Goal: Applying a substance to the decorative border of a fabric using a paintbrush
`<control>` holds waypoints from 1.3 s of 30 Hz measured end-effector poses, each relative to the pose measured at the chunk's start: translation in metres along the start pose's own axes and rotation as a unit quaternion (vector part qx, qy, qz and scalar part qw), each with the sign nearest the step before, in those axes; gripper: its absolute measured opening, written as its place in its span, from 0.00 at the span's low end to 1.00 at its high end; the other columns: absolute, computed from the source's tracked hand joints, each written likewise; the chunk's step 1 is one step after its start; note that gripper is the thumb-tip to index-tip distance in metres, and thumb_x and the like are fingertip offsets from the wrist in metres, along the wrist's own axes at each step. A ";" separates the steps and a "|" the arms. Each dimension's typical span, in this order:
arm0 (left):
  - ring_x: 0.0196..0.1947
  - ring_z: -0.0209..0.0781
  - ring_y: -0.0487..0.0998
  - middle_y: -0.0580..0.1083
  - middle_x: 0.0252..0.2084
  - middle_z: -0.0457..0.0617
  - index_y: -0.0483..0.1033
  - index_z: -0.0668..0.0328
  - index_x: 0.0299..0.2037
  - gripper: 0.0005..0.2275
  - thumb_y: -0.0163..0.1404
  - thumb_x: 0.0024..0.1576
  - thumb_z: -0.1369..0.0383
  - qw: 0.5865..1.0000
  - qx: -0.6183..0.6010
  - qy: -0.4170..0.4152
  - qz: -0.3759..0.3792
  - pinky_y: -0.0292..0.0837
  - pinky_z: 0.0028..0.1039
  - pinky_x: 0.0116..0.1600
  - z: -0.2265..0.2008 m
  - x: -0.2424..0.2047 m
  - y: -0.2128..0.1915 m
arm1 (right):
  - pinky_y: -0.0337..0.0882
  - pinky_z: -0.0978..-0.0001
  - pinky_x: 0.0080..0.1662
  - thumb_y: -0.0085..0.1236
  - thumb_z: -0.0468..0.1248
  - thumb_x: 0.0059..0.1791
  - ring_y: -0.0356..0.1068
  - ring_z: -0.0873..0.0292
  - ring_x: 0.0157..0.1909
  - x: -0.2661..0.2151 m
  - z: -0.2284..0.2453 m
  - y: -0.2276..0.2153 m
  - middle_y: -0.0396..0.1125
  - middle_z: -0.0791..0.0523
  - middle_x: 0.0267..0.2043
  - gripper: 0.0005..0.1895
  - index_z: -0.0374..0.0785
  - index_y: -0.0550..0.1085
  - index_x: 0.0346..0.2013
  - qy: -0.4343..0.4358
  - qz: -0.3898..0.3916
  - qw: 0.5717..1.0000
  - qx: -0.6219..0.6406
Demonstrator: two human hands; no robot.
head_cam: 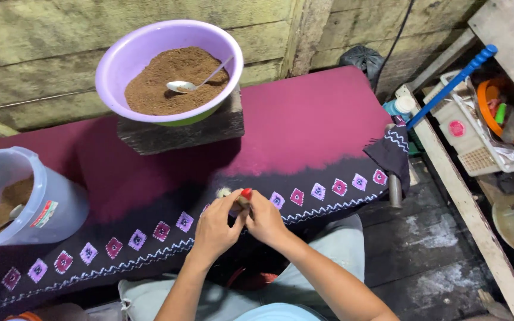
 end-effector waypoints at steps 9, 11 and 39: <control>0.46 0.54 0.80 0.77 0.45 0.50 0.77 0.45 0.58 0.17 0.49 0.61 0.55 0.978 0.184 -0.082 0.047 0.76 0.44 0.48 0.091 -0.029 0.020 | 0.76 0.48 0.40 0.64 0.55 0.45 0.78 0.41 0.44 0.033 -0.011 -0.080 0.76 0.45 0.35 0.25 0.33 0.77 0.38 0.255 -0.010 0.966 -0.033; 0.51 0.51 0.78 0.75 0.49 0.48 0.76 0.41 0.59 0.18 0.48 0.60 0.54 0.967 0.240 -0.070 0.047 0.74 0.43 0.52 0.112 -0.050 0.030 | 0.75 0.45 0.45 0.65 0.52 0.44 0.76 0.38 0.48 0.013 -0.038 -0.111 0.75 0.42 0.39 0.26 0.31 0.77 0.42 0.304 -0.055 0.951 -0.019; 0.67 0.57 0.70 0.72 0.64 0.57 0.76 0.51 0.61 0.21 0.51 0.56 0.62 0.934 0.326 -0.109 -0.102 0.64 0.47 0.67 0.171 -0.117 -0.058 | 0.73 0.54 0.49 0.44 0.29 0.53 0.79 0.48 0.50 0.037 0.002 -0.104 0.77 0.54 0.50 0.18 0.49 0.80 0.44 -0.238 -0.096 0.961 -0.105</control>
Point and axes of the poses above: each hand's wrist, its own x-axis towards the middle knuckle, its own y-axis out of the palm, z = x × y, the point moved 4 cm from there along x, towards the middle knuckle
